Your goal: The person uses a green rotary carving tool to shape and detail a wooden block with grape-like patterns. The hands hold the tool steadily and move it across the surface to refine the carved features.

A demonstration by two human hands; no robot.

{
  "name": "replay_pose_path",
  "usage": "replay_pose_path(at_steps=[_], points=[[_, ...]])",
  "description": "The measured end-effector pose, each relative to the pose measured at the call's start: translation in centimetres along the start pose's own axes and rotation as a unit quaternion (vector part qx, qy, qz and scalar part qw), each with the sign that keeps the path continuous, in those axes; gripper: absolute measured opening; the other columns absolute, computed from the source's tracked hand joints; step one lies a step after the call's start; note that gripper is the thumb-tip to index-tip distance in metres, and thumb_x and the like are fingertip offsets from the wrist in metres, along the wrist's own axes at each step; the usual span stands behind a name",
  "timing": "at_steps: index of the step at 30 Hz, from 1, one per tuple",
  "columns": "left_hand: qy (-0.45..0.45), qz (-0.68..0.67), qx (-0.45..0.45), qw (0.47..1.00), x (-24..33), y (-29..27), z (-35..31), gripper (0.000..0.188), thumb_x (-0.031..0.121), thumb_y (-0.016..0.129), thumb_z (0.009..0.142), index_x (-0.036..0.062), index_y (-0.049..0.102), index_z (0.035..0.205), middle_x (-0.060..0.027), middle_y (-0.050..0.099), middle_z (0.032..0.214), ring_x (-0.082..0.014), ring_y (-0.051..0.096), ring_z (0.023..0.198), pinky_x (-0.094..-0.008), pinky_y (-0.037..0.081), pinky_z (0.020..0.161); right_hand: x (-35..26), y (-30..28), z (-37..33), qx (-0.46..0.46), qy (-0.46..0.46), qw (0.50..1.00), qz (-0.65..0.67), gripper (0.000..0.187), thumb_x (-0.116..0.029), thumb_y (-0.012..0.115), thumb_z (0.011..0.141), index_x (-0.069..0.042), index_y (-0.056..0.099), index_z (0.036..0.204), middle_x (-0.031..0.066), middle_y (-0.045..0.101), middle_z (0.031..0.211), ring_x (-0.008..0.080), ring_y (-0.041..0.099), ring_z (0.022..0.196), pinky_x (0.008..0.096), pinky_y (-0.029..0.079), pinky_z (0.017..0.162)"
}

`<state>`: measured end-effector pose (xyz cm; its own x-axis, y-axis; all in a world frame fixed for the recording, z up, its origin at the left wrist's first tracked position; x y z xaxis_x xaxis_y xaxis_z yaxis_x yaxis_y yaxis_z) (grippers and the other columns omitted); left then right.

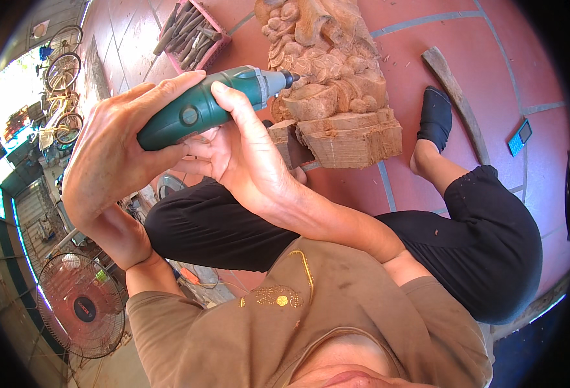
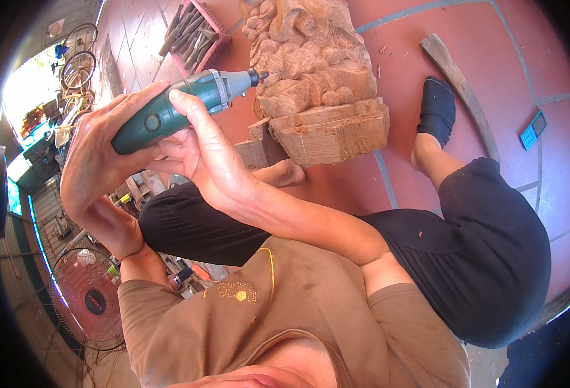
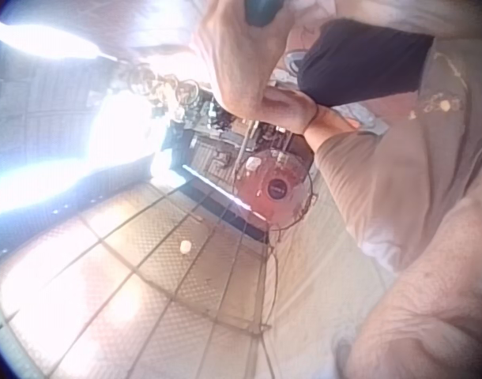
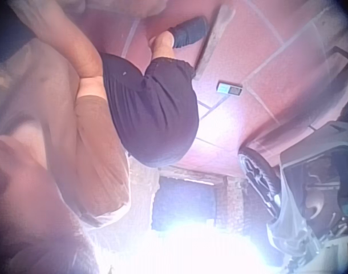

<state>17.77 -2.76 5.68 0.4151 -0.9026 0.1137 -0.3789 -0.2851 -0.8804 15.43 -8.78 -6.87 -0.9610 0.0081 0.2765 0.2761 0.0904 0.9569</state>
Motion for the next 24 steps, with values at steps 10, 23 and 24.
replay_pose_path(at_steps=[10,23,24], points=[[-0.002,-0.005,-0.007,1.000,-0.1,0.2,0.2,0.074,0.012,0.077,0.066,0.0098,0.060,0.138,-0.0176,0.071,0.105,-0.0367,0.069,0.090,-0.0405,0.055,0.079,-0.2,-0.3,-0.2,0.006,-0.011,1.000,-0.003,0.056,-0.053,0.054,0.101,-0.010,0.053,0.136,0.0077,0.069,0.121,0.0236,0.069,0.110,0.0446,0.055,0.095],[-0.036,-0.037,-0.039,0.998,-0.5,0.3,0.0,0.078,0.009,0.079,0.062,0.0075,0.060,0.139,-0.0192,0.070,0.119,-0.0342,0.072,0.104,-0.0385,0.055,0.090,0.0,-0.3,-0.2,0.016,-0.010,1.000,-0.001,0.053,-0.053,0.055,0.100,-0.010,0.055,0.132,0.0070,0.070,0.118,0.0233,0.069,0.109,0.0439,0.055,0.095],[-0.023,-0.029,-0.028,0.999,-0.4,0.2,0.0,0.077,0.010,0.077,0.064,0.0079,0.060,0.139,-0.0186,0.070,0.113,-0.0348,0.071,0.098,-0.0391,0.055,0.086,0.1,-0.3,-0.2,0.017,-0.010,1.000,-0.001,0.053,-0.053,0.055,0.100,-0.010,0.056,0.131,0.0068,0.070,0.118,0.0231,0.069,0.109,0.0437,0.055,0.095]])
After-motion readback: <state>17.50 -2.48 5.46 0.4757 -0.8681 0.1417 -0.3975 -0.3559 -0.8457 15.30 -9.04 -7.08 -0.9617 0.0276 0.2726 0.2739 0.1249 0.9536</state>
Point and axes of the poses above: each hand's wrist, its own z-axis towards the middle knuckle, its own y-axis out of the palm, x = y × z, the point moved 7 cm from there along z, towards the middle knuckle
